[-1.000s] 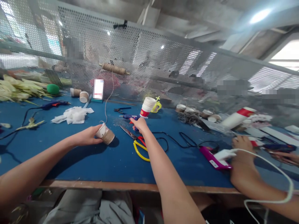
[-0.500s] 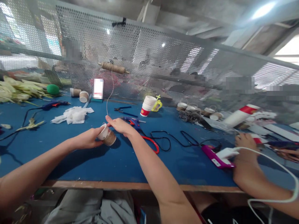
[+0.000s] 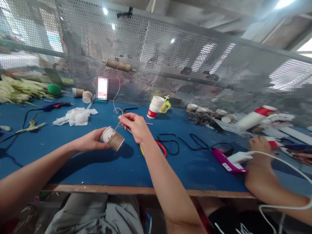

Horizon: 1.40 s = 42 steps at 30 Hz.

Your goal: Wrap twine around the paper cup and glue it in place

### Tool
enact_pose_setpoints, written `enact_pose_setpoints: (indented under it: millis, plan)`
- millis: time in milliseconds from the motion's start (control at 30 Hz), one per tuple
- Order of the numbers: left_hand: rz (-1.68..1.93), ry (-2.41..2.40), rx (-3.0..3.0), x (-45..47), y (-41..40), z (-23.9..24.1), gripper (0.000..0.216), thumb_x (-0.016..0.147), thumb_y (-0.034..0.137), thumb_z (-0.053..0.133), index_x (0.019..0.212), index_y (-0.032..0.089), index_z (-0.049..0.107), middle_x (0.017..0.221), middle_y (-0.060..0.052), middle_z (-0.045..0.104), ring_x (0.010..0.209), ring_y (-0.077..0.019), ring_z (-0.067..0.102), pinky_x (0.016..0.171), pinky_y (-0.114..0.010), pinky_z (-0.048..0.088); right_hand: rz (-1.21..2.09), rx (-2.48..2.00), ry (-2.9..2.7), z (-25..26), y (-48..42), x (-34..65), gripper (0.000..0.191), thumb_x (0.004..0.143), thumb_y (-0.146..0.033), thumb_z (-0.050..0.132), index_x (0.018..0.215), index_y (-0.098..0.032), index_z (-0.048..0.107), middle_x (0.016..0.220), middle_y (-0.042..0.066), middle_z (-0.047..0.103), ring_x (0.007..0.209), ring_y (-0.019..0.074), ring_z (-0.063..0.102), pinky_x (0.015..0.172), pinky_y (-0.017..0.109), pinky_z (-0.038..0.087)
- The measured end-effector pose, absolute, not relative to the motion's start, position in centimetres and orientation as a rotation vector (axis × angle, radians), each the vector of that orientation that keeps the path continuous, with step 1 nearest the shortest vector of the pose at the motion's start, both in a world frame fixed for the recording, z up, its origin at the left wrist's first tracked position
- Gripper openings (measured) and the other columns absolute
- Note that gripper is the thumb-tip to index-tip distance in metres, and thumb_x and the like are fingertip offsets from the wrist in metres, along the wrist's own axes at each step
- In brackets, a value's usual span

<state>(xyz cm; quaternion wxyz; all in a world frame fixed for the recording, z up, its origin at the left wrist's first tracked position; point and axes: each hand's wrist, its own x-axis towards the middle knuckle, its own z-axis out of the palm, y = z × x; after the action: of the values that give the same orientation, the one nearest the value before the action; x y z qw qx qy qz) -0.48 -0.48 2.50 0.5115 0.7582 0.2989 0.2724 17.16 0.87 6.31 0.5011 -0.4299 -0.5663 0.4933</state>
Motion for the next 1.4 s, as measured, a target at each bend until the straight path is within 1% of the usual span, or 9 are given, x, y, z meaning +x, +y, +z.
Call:
enact_pose_setpoints:
  millis: [100,267,500,633,867,1233,1400]
  plan:
    - [0.655,0.705,1.711,-0.3,-0.7,2.8,0.033,0.063,0.020,0.060,0.089,0.013,0.043,0.071,0.002,0.048,0.059,-0.0070,0.042,0.055,-0.019,0.036,1.094,-1.045,-1.397,6.5,0.1,17.2,0.019,0.058,-0.031,0.065,0.067,-0.015,0.058,0.059,-0.002,0.053,0.055,0.0069,0.046,0.052,0.022,0.037]
    - [0.662,0.738,1.674,-0.3,-0.7,2.9,0.033,0.062,0.021,0.061,0.089,0.012,0.043,0.068,0.003,0.045,0.059,-0.0068,0.040,0.056,-0.019,0.034,0.948,-1.050,-1.414,6.6,-0.8,17.2,0.015,0.061,-0.029,0.064,0.067,-0.016,0.058,0.057,-0.003,0.054,0.053,0.0064,0.046,0.055,0.022,0.039]
    - [0.688,0.761,1.765,-0.5,-0.5,2.5,0.034,0.064,0.024,0.060,0.091,0.012,0.044,0.071,0.002,0.047,0.060,-0.0080,0.042,0.056,-0.020,0.034,0.886,-1.069,-1.424,6.9,-1.2,17.2,0.016,0.063,-0.030,0.062,0.067,-0.015,0.058,0.057,-0.002,0.054,0.054,0.0071,0.047,0.055,0.022,0.040]
    - [0.717,0.757,1.793,-0.6,-0.5,2.6,0.037,0.066,0.024,0.059,0.097,0.012,0.044,0.075,0.000,0.050,0.064,-0.0091,0.045,0.057,-0.019,0.036,0.915,-1.115,-1.342,6.6,-0.6,17.5,0.016,0.062,-0.029,0.063,0.066,-0.015,0.058,0.057,-0.002,0.054,0.052,0.0064,0.046,0.053,0.021,0.039]
    - [0.786,0.715,1.848,-0.6,-0.6,2.6,0.041,0.067,0.024,0.059,0.103,0.012,0.044,0.083,-0.002,0.053,0.071,-0.0111,0.048,0.065,-0.022,0.039,0.936,-1.143,-1.271,6.0,0.3,17.9,0.018,0.060,-0.030,0.065,0.063,-0.014,0.058,0.054,-0.002,0.054,0.050,0.0061,0.045,0.050,0.021,0.037]
    - [0.789,0.692,1.881,-0.7,-1.0,2.6,0.043,0.069,0.024,0.058,0.108,0.014,0.043,0.092,-0.006,0.056,0.079,-0.0146,0.052,0.071,-0.026,0.041,0.972,-1.150,-1.248,5.6,0.6,17.8,0.018,0.058,-0.028,0.066,0.063,-0.013,0.058,0.054,-0.002,0.054,0.049,0.0059,0.046,0.051,0.022,0.036]
    - [0.846,0.685,1.920,-0.7,-1.1,2.7,0.042,0.069,0.024,0.058,0.108,0.014,0.045,0.095,-0.007,0.057,0.082,-0.0154,0.053,0.074,-0.026,0.041,0.983,-1.175,-1.266,5.4,0.7,17.6,0.018,0.058,-0.029,0.065,0.063,-0.013,0.058,0.054,-0.002,0.054,0.049,0.0063,0.045,0.050,0.022,0.035]
